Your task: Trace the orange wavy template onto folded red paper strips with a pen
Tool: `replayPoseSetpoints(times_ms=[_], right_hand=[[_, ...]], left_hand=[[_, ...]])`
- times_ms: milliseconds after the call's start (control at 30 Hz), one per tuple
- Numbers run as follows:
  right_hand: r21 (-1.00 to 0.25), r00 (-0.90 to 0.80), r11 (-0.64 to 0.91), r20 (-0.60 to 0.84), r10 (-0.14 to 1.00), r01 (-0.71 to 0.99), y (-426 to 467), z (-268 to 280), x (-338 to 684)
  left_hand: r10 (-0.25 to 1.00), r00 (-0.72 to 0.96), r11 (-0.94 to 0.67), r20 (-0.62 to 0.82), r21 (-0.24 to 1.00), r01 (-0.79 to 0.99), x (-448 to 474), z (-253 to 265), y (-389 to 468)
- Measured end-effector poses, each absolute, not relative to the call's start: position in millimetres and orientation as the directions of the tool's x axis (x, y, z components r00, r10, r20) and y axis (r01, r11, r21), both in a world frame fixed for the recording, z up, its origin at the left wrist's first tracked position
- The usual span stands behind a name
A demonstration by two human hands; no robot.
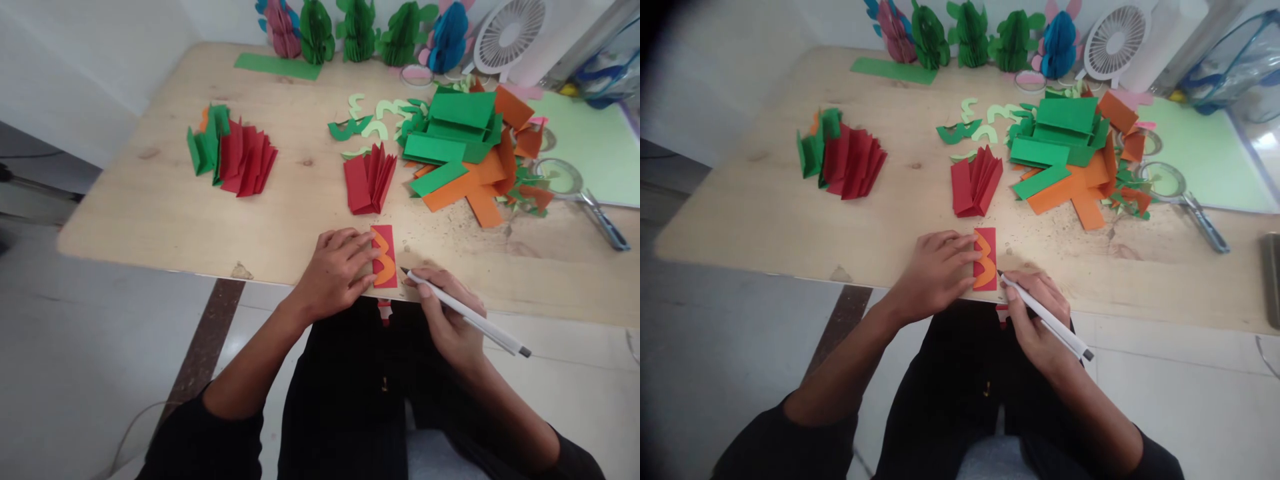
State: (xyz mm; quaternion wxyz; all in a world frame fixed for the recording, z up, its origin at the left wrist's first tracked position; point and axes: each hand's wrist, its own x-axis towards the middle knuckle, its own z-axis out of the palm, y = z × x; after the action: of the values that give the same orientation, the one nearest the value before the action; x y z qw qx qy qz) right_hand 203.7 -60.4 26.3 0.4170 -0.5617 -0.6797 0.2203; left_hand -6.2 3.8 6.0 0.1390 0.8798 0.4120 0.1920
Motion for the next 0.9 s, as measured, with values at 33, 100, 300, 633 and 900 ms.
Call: replayPoseSetpoints(times_ms=[33, 100, 300, 633, 900], right_hand=[[-0.773, -0.014, 0.254, 0.303, 0.953, 0.581, -60.8, 26.7, 203.1], [-0.759, -0.022, 0.241, 0.286, 0.958, 0.605, -61.0, 27.0, 199.7], [-0.678, -0.059, 0.261, 0.306, 0.950, 0.687, -58.3, 24.7, 187.9], [-0.666, -0.087, 0.259, 0.280, 0.956, 0.699, -51.2, 26.1, 183.1], [-0.614, -0.167, 0.354, 0.342, 0.925, 0.706, -47.5, 26.2, 179.8]], left_hand=[[0.779, 0.586, -0.621, 0.223, 0.404, 0.671, -6.1, 6.5, 3.7], [0.780, 0.585, -0.619, 0.222, 0.408, 0.671, -5.9, 7.4, 3.6], [0.783, 0.582, -0.615, 0.218, 0.408, 0.675, -6.4, 6.3, 3.6], [0.778, 0.588, -0.623, 0.223, 0.400, 0.673, -7.2, 5.2, 3.5], [0.776, 0.588, -0.626, 0.229, 0.399, 0.670, -7.3, 3.2, 4.1]])
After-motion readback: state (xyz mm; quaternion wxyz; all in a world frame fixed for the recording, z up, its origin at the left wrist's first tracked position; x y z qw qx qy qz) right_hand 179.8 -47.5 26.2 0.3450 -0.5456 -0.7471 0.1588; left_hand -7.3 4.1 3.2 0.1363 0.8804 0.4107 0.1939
